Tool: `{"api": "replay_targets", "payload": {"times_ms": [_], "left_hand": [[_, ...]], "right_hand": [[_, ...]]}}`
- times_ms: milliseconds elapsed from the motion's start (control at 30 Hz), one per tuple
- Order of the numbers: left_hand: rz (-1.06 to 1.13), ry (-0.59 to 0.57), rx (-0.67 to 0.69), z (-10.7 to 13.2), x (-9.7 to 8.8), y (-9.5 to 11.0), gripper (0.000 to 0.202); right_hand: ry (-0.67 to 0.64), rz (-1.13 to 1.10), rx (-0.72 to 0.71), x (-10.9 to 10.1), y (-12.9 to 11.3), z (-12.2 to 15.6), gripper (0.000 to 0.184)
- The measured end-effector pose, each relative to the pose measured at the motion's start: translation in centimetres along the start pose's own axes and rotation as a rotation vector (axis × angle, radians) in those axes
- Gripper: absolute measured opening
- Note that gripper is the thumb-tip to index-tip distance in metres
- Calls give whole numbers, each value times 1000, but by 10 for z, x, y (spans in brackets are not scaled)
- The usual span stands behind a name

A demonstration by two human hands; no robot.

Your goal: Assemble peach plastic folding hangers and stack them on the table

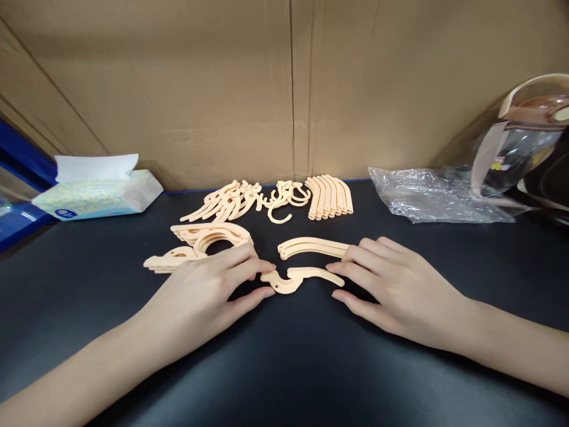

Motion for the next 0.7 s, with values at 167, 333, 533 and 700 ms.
{"api": "replay_targets", "payload": {"times_ms": [167, 333, 533, 700], "left_hand": [[-7, 4, 3, 0, -2, 2, 24], [-10, -3, -1, 0, -1, 2, 26], [25, 21, 31, -3, -7, 11, 22], [106, 61, 84, -1, -11, 37, 22]], "right_hand": [[4, -7, -21, -1, -1, -1, 22], [16, -2, -32, -4, -2, -2, 22], [23, 8, -38, -4, -2, -1, 20], [56, 17, -36, -8, -1, -3, 19]]}}
Point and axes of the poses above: each hand's wrist, its own z-axis away from the middle knuckle, its own x-axis out of the palm, y = z × x, the point moved 4 cm from there along -z, towards the middle knuckle, and after that the axes turned 9 degrees about y, right-handed, at the moved point
